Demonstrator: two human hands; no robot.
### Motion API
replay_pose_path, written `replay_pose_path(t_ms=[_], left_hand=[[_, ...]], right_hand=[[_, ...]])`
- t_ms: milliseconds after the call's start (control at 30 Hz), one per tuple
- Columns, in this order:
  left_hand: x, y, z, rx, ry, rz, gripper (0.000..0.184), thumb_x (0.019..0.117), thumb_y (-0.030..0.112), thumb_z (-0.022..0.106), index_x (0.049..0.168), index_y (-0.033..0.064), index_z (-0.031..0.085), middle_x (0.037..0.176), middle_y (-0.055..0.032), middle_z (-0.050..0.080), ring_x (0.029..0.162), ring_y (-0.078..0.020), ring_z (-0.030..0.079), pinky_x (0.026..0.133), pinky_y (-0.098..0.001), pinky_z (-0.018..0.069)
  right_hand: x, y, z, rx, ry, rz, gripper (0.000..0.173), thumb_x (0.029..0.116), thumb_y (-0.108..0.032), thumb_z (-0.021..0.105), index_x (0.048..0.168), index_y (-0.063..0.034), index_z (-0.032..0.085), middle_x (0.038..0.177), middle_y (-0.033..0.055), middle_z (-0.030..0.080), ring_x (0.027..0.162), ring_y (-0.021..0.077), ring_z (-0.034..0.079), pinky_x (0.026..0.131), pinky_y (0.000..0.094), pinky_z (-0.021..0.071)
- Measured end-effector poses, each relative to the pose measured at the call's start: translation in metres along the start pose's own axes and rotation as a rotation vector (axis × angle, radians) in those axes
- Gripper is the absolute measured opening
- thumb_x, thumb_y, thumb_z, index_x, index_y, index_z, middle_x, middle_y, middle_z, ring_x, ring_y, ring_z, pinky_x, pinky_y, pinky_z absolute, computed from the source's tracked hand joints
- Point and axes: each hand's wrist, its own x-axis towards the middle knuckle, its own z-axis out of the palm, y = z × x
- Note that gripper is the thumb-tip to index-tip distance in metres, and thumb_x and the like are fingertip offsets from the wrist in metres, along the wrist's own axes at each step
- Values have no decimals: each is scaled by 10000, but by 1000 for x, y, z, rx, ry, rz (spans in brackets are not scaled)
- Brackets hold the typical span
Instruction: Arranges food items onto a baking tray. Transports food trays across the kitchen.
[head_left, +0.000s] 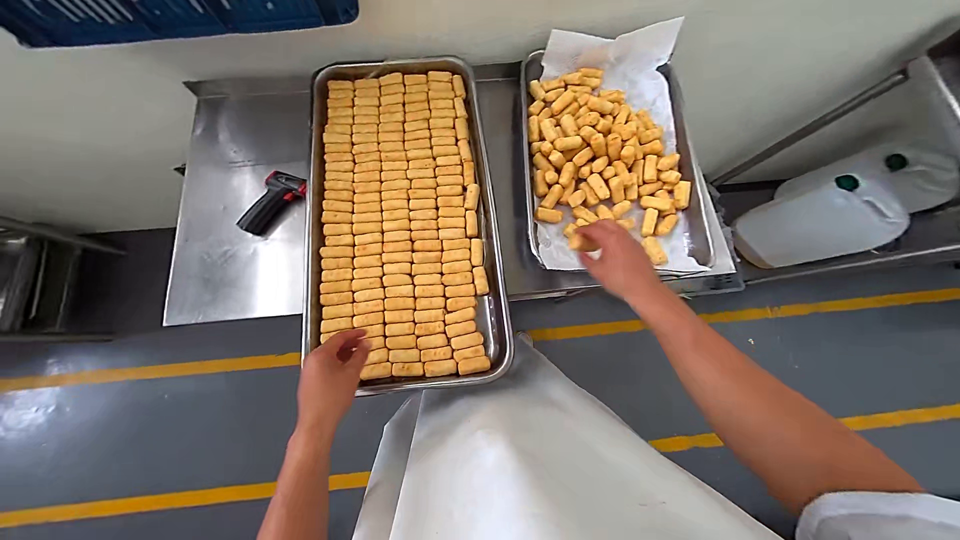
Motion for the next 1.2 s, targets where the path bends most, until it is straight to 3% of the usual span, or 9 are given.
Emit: replay_pose_path(t_ms=[100, 200, 267, 400, 567, 767, 967, 1133, 1200], left_hand=[[11, 32, 39, -57, -110, 66, 259, 1011, 182, 656, 1226, 43, 698, 1069, -129, 744, 936, -245, 732, 874, -505, 598], [22, 64, 80, -23, -239, 151, 278, 1004, 193, 660, 1249, 65, 695, 1066, -110, 749, 910, -254, 729, 848, -506, 594], [28, 75, 107, 63, -324, 222, 336, 992, 205, 673, 1295, 60, 676, 1124, -129, 732, 997, -282, 717, 906, -518, 580], [33, 84, 150, 378, -383, 385, 394, 950, 238, 716, 1312, 87, 676, 1237, -172, 676, 1212, -346, 617, 1053, -526, 483], [40, 86, 167, 481, -249, 475, 302, 951, 130, 687, 1249, 80, 704, 1171, -196, 682, 1162, -381, 632, 971, -540, 519], [46, 90, 152, 372, -274, 442, 326, 952, 184, 713, 1265, 94, 698, 1185, -167, 684, 1162, -346, 632, 1006, -512, 504], [-1, 52, 87, -140, -244, 231, 256, 988, 202, 685, 1213, 81, 703, 940, -59, 711, 781, -166, 669, 725, -371, 581], [-53, -11, 60, -458, -267, -30, 143, 972, 164, 649, 1016, 54, 730, 805, -12, 707, 714, -104, 673, 682, -271, 575], [-69, -32, 62, -555, -299, -127, 152, 983, 163, 627, 967, 44, 720, 773, 2, 704, 682, -87, 671, 656, -245, 571]], right_hand=[[-18, -72, 43, 13, -82, -577, 260, 956, -36, 627, 1188, -81, 734, 1238, 147, 686, 1223, 327, 625, 1082, 545, 472], [-17, -88, 86, -73, -224, -802, 296, 938, 35, 630, 1157, -126, 747, 1267, 113, 681, 1296, 302, 588, 1164, 567, 379], [-16, -80, 91, -54, -253, -732, 363, 920, 61, 634, 1226, -113, 723, 1359, 137, 639, 1360, 320, 543, 1192, 578, 345], [-6, -40, 47, -11, -82, -291, 331, 964, -3, 582, 1266, -70, 701, 1369, 148, 640, 1281, 333, 605, 1083, 531, 485], [42, 41, 19, -74, -67, 188, 341, 989, -88, 605, 1324, -62, 659, 1303, 257, 618, 1203, 460, 609, 958, 658, 504], [57, 54, 44, -204, -134, 262, 492, 939, -167, 710, 1407, -72, 593, 1310, 298, 580, 1159, 499, 612, 882, 661, 527], [56, 56, 49, -200, -70, 171, 350, 882, -59, 726, 1221, -15, 651, 1207, 308, 592, 1176, 512, 568, 878, 659, 503], [56, 56, 43, -275, -100, 33, 295, 881, -70, 736, 1155, 7, 659, 1165, 268, 644, 1177, 478, 578, 967, 643, 446], [49, 41, 31, -208, -8, -80, 311, 856, -78, 752, 1140, 19, 673, 1131, 276, 659, 1150, 487, 593, 961, 670, 421]])
